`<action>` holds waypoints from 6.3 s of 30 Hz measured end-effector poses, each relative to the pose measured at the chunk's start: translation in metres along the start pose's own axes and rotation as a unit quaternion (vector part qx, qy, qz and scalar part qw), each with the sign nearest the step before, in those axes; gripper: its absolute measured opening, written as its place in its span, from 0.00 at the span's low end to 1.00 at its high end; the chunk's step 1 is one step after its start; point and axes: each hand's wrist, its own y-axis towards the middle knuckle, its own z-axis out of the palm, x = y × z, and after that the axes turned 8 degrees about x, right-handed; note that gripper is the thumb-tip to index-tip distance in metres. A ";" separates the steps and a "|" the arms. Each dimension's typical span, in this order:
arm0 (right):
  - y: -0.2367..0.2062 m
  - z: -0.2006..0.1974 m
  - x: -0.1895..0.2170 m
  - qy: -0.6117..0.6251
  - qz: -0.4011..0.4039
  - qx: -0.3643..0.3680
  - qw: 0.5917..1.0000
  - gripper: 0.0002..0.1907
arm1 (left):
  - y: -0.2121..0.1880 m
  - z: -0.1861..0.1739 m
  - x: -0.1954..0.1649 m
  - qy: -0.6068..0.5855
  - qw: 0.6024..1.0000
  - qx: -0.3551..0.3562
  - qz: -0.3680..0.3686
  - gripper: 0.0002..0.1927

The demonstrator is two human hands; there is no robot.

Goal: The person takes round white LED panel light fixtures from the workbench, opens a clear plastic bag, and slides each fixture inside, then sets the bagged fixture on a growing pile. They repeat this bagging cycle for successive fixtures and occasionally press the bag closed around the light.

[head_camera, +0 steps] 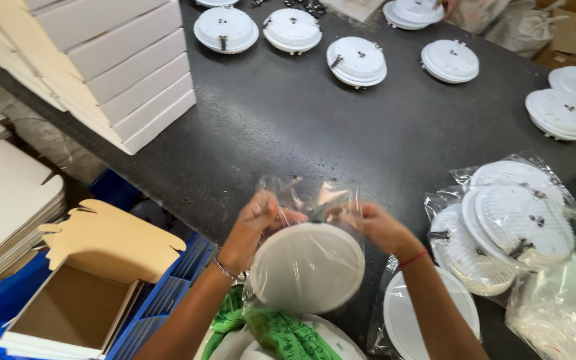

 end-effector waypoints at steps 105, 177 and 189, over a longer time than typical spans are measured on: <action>-0.307 -0.059 -0.148 -0.271 0.042 -0.285 0.918 0.37 | 0.018 0.211 0.240 0.227 0.946 -0.121 -0.199 0.56; -0.232 -0.342 -0.129 -0.370 0.013 -0.591 0.717 0.41 | 0.341 0.255 0.289 0.476 0.876 -0.007 0.074 0.32; 0.081 -0.188 -0.015 -0.007 -0.055 -0.317 0.947 0.33 | 0.293 -0.027 0.092 0.342 0.917 -0.202 -0.026 0.25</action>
